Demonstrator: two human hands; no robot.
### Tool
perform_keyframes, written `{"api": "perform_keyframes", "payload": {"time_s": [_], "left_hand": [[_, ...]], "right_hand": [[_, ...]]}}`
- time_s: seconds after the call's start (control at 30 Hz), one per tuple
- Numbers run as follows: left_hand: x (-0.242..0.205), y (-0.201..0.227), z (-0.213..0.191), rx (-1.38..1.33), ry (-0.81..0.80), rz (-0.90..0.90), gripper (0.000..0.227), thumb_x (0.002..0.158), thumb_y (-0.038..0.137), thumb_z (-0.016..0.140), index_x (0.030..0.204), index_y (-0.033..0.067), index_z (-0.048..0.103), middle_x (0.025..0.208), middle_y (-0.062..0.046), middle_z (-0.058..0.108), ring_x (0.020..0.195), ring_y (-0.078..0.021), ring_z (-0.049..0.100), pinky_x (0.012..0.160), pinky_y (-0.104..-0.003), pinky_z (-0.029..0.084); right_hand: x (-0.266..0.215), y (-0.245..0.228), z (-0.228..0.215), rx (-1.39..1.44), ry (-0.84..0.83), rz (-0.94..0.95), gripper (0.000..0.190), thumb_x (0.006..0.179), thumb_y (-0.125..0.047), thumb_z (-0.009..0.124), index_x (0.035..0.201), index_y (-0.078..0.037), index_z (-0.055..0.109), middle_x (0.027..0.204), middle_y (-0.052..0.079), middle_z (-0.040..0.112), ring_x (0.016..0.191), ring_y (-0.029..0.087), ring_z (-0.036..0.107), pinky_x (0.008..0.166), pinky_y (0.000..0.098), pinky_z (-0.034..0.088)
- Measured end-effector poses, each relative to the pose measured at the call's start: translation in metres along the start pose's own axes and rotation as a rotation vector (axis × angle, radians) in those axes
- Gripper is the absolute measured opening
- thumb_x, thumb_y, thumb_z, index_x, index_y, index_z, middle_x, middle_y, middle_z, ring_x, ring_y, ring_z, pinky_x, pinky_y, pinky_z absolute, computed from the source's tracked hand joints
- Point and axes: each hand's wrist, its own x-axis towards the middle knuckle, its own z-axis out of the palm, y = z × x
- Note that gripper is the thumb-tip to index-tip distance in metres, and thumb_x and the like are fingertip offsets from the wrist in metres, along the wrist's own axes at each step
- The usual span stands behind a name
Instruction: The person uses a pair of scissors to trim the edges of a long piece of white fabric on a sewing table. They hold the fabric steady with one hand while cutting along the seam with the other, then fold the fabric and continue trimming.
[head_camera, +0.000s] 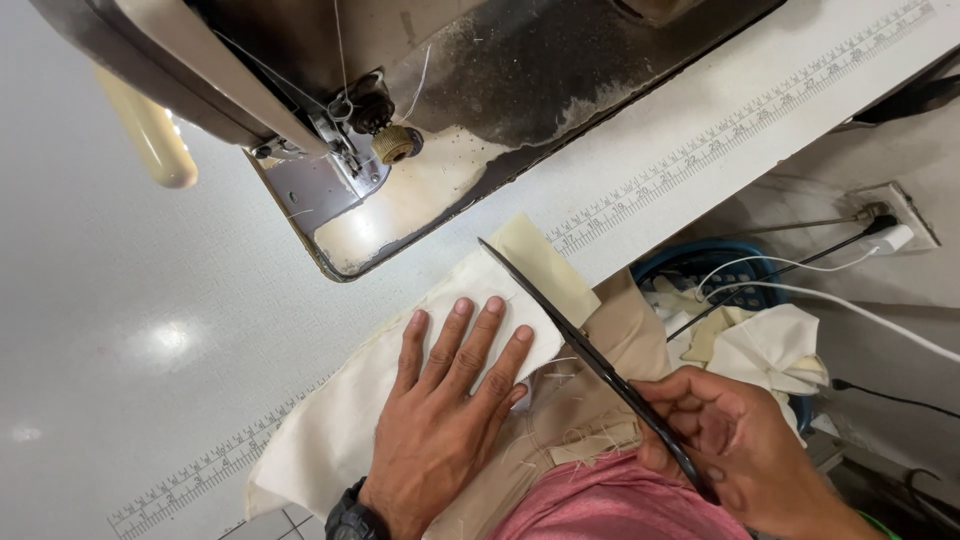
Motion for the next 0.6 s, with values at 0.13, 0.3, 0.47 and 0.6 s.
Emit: {"api": "perform_keyframes", "payload": {"time_s": [0.13, 0.3, 0.47, 0.6], "left_hand": [[0.0, -0.002, 0.0, -0.018, -0.01, 0.017, 0.055, 0.116, 0.037, 0.062, 0.166, 0.0173, 0.048, 0.172, -0.014, 0.048, 0.161, -0.0378, 0.046, 0.134, -0.064, 0.029], [-0.001, -0.001, -0.001, -0.033, 0.001, 0.013, 0.053, 0.116, 0.037, 0.063, 0.164, 0.0175, 0.051, 0.171, -0.014, 0.05, 0.161, -0.0374, 0.046, 0.133, -0.064, 0.03], [-0.002, -0.002, 0.001, -0.026, 0.01, 0.018, 0.054, 0.116, 0.038, 0.063, 0.165, 0.0176, 0.05, 0.172, -0.014, 0.049, 0.161, -0.0383, 0.044, 0.134, -0.063, 0.029], [-0.004, -0.001, 0.003, -0.048, -0.001, -0.012, 0.054, 0.117, 0.035, 0.061, 0.166, 0.0162, 0.047, 0.174, -0.015, 0.045, 0.164, -0.0382, 0.041, 0.136, -0.062, 0.026]], "right_hand": [[0.01, -0.002, 0.009, -0.06, -0.235, -0.261, 0.049, 0.078, 0.01, 0.089, 0.126, 0.018, 0.078, 0.085, 0.027, 0.086, 0.073, 0.031, 0.087, 0.07, 0.0366, 0.076], [0.005, -0.019, 0.022, -0.14, 0.035, -0.065, 0.047, 0.071, 0.028, 0.089, 0.117, 0.019, 0.089, 0.089, 0.04, 0.096, 0.074, 0.042, 0.091, 0.078, 0.0477, 0.077], [0.016, -0.011, 0.007, -0.157, -0.019, -0.276, 0.046, 0.08, 0.028, 0.078, 0.123, 0.016, 0.083, 0.088, 0.036, 0.094, 0.073, 0.039, 0.091, 0.056, 0.0387, 0.068], [0.014, -0.05, 0.027, -0.588, 0.099, -0.785, 0.038, 0.083, 0.009, 0.085, 0.117, 0.009, 0.07, 0.119, 0.021, 0.088, 0.093, 0.025, 0.095, 0.068, 0.0254, 0.082]]}}
